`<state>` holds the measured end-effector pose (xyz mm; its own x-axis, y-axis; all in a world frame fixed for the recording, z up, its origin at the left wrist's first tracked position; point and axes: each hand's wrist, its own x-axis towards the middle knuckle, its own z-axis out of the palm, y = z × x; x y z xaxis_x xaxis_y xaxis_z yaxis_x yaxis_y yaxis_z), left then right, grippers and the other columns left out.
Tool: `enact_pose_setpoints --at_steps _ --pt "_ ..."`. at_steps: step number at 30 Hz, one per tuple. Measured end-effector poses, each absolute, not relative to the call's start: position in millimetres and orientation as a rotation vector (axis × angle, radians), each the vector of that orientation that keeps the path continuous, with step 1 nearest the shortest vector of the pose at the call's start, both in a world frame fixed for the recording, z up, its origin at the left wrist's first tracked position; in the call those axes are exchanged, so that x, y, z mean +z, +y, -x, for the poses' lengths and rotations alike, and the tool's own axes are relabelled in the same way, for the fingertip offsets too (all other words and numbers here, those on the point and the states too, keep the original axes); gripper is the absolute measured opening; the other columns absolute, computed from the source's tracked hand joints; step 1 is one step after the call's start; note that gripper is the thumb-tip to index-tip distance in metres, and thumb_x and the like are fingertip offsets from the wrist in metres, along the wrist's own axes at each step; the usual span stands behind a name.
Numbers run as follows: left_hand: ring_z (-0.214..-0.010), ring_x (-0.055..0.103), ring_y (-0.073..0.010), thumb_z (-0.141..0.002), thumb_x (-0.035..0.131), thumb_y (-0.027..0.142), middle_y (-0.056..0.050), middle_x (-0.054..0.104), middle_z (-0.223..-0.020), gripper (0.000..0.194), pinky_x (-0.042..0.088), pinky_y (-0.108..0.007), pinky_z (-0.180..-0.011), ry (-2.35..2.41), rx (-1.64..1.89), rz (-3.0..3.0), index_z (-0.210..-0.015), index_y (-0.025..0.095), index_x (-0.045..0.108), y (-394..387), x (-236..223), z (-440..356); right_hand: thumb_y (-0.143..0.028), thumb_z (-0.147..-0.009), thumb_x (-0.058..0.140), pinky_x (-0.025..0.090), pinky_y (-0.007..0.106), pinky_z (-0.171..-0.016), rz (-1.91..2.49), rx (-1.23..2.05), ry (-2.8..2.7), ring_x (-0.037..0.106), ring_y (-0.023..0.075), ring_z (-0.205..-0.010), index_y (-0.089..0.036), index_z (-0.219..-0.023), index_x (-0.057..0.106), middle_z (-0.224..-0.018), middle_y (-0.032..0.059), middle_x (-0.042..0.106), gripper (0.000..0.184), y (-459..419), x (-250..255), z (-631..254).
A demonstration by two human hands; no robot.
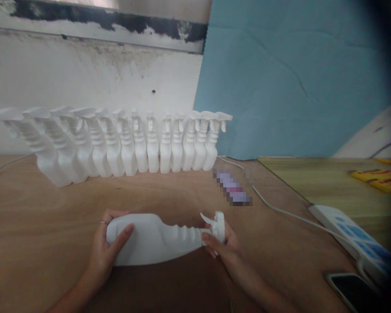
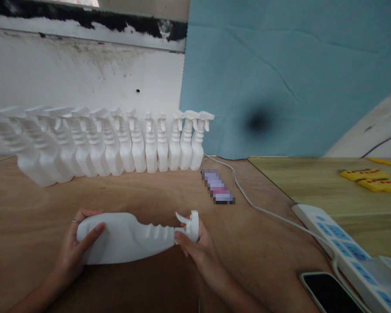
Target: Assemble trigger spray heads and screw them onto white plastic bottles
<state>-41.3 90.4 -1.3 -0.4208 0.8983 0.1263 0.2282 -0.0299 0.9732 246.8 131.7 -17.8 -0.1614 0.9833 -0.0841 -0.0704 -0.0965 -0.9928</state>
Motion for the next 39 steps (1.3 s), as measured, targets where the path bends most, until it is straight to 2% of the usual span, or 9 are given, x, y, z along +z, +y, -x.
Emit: enact_pose_setpoints --at_steps 6,11,19,23,29,34,39 --pt "-0.079 0.055 -0.0208 -0.076 0.069 0.051 -0.002 0.057 -0.090 0.036 0.042 -0.028 -0.067 1.645 1.468 -1.209 -0.094 0.024 0.054 88 -4 40 -0.043 -0.079 0.073 0.029 0.022 -0.045 1.063 1.451 -1.244 0.040 0.0081 -0.047 -0.019 -0.085 0.054 -0.056 -0.0064 0.051 0.031 131 -19 -251" --pt "-0.086 0.056 -0.0224 -0.076 0.069 0.048 -0.004 0.058 -0.095 0.034 0.043 -0.029 -0.073 1.642 1.510 -1.261 -0.092 0.023 0.054 84 -4 39 -0.044 -0.080 0.072 0.030 0.021 -0.044 1.074 1.464 -1.223 0.040 0.0079 -0.047 -0.020 -0.087 0.053 -0.059 -0.0063 0.051 0.032 130 -21 -251" --pt "-0.068 0.052 -0.0164 -0.069 0.073 0.056 0.000 0.057 -0.080 0.045 0.042 -0.023 -0.056 1.631 1.408 -1.062 -0.092 0.022 0.056 99 -5 50 -0.055 -0.077 0.072 0.030 0.021 -0.043 1.060 1.430 -1.271 0.041 0.0077 -0.044 -0.021 -0.092 0.049 -0.055 -0.0071 0.052 0.043 129 -26 -246" --pt "-0.060 0.051 -0.0139 -0.065 0.075 0.057 0.003 0.057 -0.074 0.050 0.041 -0.021 -0.051 1.609 1.356 -0.929 -0.095 0.023 0.056 104 -4 51 -0.059 -0.075 0.072 0.030 0.020 -0.041 0.984 1.462 -1.285 0.041 0.0067 -0.043 -0.023 -0.098 0.047 -0.061 -0.0077 0.052 0.049 132 -28 -244" --pt "-0.057 0.052 -0.0128 -0.067 0.075 0.055 0.004 0.057 -0.072 0.048 0.042 -0.020 -0.049 1.566 1.350 -0.872 -0.097 0.024 0.055 102 -4 50 -0.053 -0.081 0.069 0.030 0.019 -0.040 0.977 1.458 -1.287 0.042 0.0061 -0.043 -0.023 -0.095 0.046 -0.064 -0.0067 0.053 0.040 129 -21 -242" --pt "-0.060 0.053 -0.0127 -0.066 0.076 0.056 0.004 0.057 -0.074 0.048 0.044 -0.020 -0.050 1.567 1.348 -0.889 -0.096 0.024 0.055 102 -4 50 -0.053 -0.079 0.070 0.029 0.019 -0.039 1.017 1.456 -1.287 0.040 0.0061 -0.041 -0.022 -0.091 0.047 -0.057 -0.0075 0.052 0.040 129 -19 -242" --pt "-0.058 0.053 -0.0128 -0.067 0.075 0.056 0.003 0.058 -0.077 0.049 0.043 -0.020 -0.046 1.553 1.352 -0.796 -0.099 0.025 0.055 103 -1 47 -0.049 -0.082 0.070 0.035 0.023 -0.045 0.860 1.487 -1.241 0.048 0.0092 -0.047 -0.023 -0.115 0.048 -0.071 -0.0024 0.060 0.048 130 -23 -248"
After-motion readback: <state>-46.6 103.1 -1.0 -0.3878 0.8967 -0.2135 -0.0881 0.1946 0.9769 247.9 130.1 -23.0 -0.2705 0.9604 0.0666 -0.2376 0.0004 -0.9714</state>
